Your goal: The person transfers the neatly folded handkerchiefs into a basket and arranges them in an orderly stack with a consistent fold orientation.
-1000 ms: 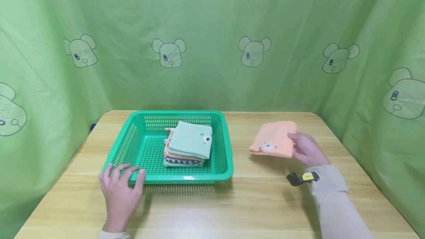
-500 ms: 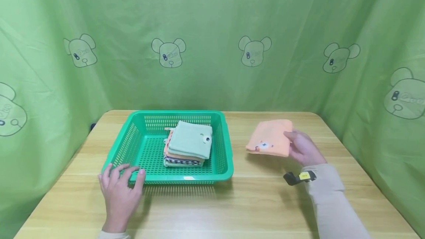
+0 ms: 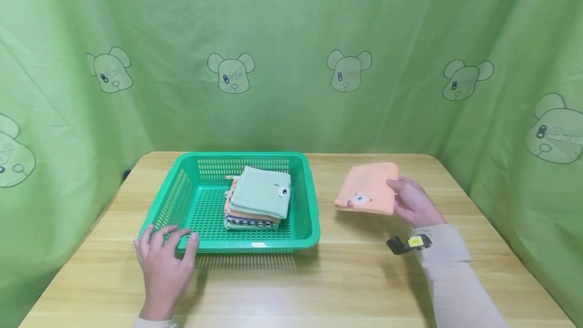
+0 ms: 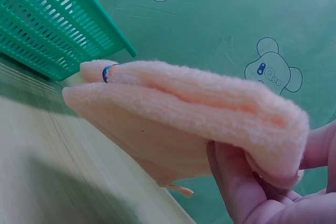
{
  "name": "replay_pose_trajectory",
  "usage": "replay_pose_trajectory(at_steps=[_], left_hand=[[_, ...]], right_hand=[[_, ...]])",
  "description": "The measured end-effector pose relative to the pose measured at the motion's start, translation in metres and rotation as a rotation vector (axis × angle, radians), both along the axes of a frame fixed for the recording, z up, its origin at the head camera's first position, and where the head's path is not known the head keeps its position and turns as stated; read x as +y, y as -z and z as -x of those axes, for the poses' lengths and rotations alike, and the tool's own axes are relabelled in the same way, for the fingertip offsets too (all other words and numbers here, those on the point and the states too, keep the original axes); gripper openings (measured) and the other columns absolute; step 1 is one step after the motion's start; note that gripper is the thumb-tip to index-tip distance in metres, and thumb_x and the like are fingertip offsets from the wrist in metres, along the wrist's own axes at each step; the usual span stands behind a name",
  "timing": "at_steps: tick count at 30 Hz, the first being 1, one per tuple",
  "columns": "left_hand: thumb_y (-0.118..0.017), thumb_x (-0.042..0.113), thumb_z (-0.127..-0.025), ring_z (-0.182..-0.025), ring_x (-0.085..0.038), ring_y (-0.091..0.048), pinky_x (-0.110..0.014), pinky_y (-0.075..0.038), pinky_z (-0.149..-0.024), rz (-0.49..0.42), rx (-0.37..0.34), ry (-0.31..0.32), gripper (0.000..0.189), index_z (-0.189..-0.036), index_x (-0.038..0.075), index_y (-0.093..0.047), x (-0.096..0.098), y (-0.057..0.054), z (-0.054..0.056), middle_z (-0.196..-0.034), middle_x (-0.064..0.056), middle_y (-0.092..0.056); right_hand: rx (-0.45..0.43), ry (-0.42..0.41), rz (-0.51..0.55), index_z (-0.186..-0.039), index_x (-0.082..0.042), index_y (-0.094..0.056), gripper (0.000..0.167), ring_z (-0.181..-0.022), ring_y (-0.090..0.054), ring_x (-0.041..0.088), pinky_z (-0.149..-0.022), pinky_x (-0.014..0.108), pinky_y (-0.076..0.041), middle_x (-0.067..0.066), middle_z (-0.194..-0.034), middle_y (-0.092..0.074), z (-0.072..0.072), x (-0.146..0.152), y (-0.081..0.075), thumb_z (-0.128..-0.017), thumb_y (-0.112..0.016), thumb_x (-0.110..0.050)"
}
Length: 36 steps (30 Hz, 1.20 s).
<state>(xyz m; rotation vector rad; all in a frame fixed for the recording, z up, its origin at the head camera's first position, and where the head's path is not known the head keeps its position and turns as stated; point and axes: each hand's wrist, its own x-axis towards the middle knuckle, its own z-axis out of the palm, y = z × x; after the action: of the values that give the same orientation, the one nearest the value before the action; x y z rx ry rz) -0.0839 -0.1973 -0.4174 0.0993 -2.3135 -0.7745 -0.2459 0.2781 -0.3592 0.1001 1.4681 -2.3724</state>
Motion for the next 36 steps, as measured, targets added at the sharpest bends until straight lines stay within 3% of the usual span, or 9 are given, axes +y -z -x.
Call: replay_pose_trajectory(at_steps=[4, 10, 19, 36], left_hand=[[-0.066, 0.029, -0.088, -0.131, -0.052, -0.027, -0.071, 0.005, -0.107, 0.005, 0.013, -0.001, 0.031, -0.094, 0.000, -0.070, 0.000, 0.000, 0.000, -0.112, -0.027, -0.060], [-0.065, 0.029, -0.088, -0.131, -0.051, -0.027, -0.070, 0.005, -0.107, 0.005, 0.013, 0.002, 0.030, -0.094, 0.000, -0.070, 0.000, -0.001, 0.000, -0.113, -0.026, -0.060], [-0.065, 0.030, -0.088, -0.130, -0.051, -0.027, -0.071, 0.005, -0.107, 0.004, 0.013, 0.003, 0.030, -0.094, 0.000, -0.070, 0.001, -0.001, 0.000, -0.112, -0.027, -0.060], [-0.066, 0.029, -0.087, -0.132, -0.051, -0.026, -0.069, 0.005, -0.107, -0.005, 0.010, 0.005, 0.029, -0.094, 0.001, -0.070, 0.001, -0.002, 0.000, -0.113, -0.026, -0.060]], right_hand=[[0.007, -0.009, -0.004, -0.152, 0.000, 0.003, 0.064, -0.103, -0.061, 0.014, -0.094, 0.031, -0.049, 0.003, -0.113, -0.059, 0.000, -0.002, -0.002, -0.104, -0.038, -0.008], [0.009, -0.013, -0.016, -0.152, -0.001, 0.008, 0.068, -0.103, -0.060, 0.013, -0.095, 0.030, -0.049, 0.003, -0.116, -0.055, 0.000, -0.006, -0.005, -0.104, -0.039, -0.008], [0.030, -0.027, -0.054, -0.152, 0.001, 0.006, 0.066, -0.104, -0.059, 0.013, -0.096, 0.030, -0.048, 0.004, -0.119, -0.052, 0.003, -0.008, -0.010, -0.104, -0.038, -0.009], [0.062, -0.041, -0.054, -0.151, 0.003, -0.002, 0.060, -0.102, -0.062, 0.014, -0.092, 0.031, -0.051, 0.004, -0.112, -0.059, 0.006, -0.019, -0.016, -0.104, -0.038, -0.008]])
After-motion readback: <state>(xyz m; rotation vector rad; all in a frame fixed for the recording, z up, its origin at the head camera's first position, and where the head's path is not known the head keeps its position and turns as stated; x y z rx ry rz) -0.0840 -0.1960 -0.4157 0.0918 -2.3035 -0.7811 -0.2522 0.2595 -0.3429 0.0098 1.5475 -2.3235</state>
